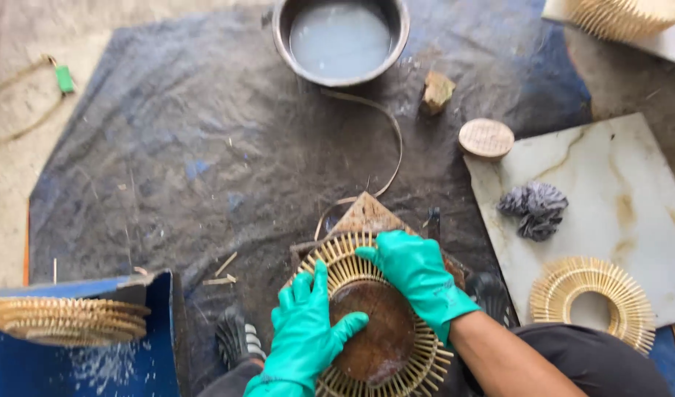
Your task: Trimming and smoothing the edges of a circular bamboo craft object using a metal scraper tool.
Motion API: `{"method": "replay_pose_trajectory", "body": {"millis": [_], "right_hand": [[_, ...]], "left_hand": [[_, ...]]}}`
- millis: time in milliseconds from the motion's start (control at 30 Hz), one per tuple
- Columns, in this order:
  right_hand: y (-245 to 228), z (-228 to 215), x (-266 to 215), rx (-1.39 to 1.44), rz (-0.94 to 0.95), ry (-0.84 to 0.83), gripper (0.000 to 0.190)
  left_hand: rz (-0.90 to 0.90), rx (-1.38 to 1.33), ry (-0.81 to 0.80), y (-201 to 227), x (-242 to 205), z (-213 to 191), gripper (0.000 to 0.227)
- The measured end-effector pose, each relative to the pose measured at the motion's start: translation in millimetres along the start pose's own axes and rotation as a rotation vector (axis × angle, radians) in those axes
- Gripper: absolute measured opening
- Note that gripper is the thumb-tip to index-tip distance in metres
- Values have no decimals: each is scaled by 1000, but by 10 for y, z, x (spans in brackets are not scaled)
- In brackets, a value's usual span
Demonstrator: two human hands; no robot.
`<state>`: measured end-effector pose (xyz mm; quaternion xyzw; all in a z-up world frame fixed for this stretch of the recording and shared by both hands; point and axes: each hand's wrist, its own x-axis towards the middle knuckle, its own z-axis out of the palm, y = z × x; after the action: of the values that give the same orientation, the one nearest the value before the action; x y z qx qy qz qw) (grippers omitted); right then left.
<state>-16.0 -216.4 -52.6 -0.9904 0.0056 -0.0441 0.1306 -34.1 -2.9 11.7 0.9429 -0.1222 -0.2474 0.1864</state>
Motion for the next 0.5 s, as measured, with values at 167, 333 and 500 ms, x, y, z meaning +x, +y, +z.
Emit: {"method": "replay_pose_trajectory", "body": {"millis": [167, 333, 500], "right_hand": [[148, -592, 118, 115, 233, -172, 49], [234, -430, -317, 11, 401, -390, 56], [237, -234, -335, 46, 405, -362, 53]], "left_hand": [[-138, -4, -117, 82, 45, -189, 125], [-101, -75, -48, 88, 20, -192, 127], [-119, 54, -165, 90, 35, -124, 122]]}}
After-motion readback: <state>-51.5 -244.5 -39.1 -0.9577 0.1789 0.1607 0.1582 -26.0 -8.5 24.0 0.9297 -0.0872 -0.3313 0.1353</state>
